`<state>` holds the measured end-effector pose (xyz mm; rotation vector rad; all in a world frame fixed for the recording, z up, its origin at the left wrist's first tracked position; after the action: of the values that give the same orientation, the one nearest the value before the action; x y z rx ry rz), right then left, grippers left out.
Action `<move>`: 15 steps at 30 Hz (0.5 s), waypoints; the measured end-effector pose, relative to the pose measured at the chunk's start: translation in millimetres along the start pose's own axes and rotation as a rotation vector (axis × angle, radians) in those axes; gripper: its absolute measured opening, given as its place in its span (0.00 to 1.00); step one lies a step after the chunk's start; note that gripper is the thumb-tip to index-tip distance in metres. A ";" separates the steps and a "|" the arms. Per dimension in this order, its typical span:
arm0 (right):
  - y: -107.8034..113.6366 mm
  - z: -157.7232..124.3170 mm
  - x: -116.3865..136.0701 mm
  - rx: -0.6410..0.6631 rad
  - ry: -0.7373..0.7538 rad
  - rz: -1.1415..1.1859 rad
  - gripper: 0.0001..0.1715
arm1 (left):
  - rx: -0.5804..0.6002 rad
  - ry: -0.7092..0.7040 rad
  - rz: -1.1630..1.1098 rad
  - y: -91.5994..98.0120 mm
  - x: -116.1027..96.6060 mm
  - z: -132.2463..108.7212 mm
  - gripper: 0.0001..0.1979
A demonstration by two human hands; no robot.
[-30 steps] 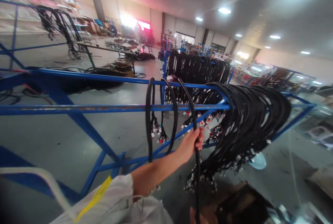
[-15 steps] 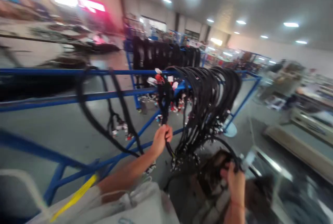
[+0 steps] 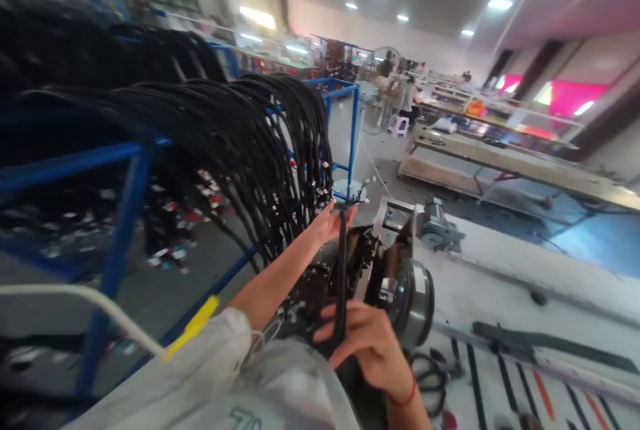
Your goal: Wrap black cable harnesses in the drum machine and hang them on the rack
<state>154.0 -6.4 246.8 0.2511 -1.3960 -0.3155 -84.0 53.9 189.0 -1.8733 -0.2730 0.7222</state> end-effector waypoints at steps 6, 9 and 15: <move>-51.8 -21.7 -99.7 -0.100 -0.601 -0.113 0.16 | 0.172 0.119 -0.115 -62.3 -2.9 46.0 0.14; -19.2 -2.3 -115.1 -0.408 -0.606 -0.055 0.31 | 0.445 0.198 -0.087 -100.6 -7.1 12.3 0.13; -60.5 104.5 -188.0 -0.298 -0.674 0.115 0.35 | 0.515 -0.003 -0.203 -149.5 -66.8 -41.7 0.13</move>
<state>19.6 6.6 68.8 -0.2052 -1.9878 -0.5371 -90.9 50.6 357.8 -1.3349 -0.2468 0.5884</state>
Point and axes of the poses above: each hand's wrist, its own z-axis towards the middle knuckle, its own y-axis out of the back of the hand, x = y × z, the point moved 6 cm from there along z, towards the middle knuckle, and after that the axes turned 13 degrees about -y, right-handed, at the moved point
